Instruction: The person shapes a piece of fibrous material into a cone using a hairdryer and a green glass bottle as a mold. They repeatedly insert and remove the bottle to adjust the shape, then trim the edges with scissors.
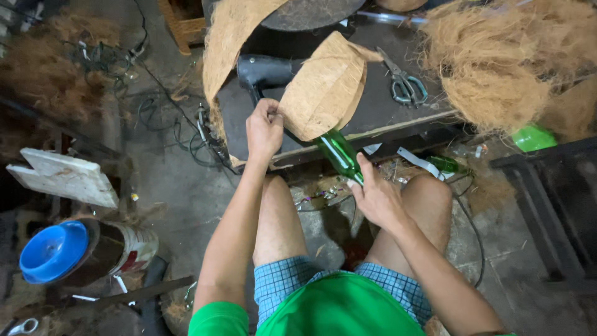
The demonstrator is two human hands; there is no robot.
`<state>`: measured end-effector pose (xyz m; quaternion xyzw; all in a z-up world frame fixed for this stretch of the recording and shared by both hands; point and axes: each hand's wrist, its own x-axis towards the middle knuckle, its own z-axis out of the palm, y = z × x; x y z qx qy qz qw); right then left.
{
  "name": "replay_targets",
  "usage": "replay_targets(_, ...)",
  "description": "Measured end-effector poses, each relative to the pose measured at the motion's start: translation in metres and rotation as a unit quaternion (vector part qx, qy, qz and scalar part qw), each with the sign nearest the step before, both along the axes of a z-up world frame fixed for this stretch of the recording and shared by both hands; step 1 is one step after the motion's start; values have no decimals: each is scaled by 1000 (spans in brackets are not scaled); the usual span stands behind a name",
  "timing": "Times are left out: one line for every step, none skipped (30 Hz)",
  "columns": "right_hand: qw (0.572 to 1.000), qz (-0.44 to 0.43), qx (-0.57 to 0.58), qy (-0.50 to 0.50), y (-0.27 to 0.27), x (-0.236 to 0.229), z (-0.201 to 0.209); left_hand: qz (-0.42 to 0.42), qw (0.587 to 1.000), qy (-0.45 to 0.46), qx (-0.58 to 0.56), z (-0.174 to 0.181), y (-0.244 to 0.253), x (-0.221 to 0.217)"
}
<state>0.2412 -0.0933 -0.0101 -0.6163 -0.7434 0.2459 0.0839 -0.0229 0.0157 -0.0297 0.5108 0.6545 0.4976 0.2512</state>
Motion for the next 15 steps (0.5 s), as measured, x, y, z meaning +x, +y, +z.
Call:
replay_targets(1000,-1,4,1,1,-1,2,-1,1000,1,4,4,5,1)
replay_targets(1000,4,7,10,0,-1,4,-18,1000,-4,4,6,7,3)
replay_targets(1000,8,10,20,0,-1,6,-34,999,-9,4,9,9,4)
replay_targets(1000,6,11,20,-2,0,7,-36,999,-9,5,5,14,5)
replay_targets(998,-13,-13,62,-4,2,7,-44,999,13,5,2,19,6)
replay_targets(993,-31,-35,104,-5,4,9,-51,998,34,7,0,25,7)
replay_targets(993,-33,-34,105,-2,12,0,-54,998,34,8,5,25,11)
replay_targets(994,-22,13,108,2,18,-8,-48,998,24,22,11,25,12)
replay_targets(992,-12,60,110,6,24,-17,-42,998,14,37,15,25,13)
replay_targets(992,-12,58,110,5,27,-9,-42,998,14,35,18,23,13)
replay_targets(991,-30,57,116,3,30,-2,-45,998,4,42,21,22,13)
replay_targets(990,-48,55,122,3,33,7,-47,998,-5,49,24,20,12)
replay_targets(990,-47,53,122,7,38,6,-46,998,-5,47,25,21,11)
replay_targets(996,-37,69,53,11,43,4,-45,998,-10,51,25,20,11)
replay_targets(996,-26,85,-16,14,49,2,-45,997,-15,55,25,20,11)
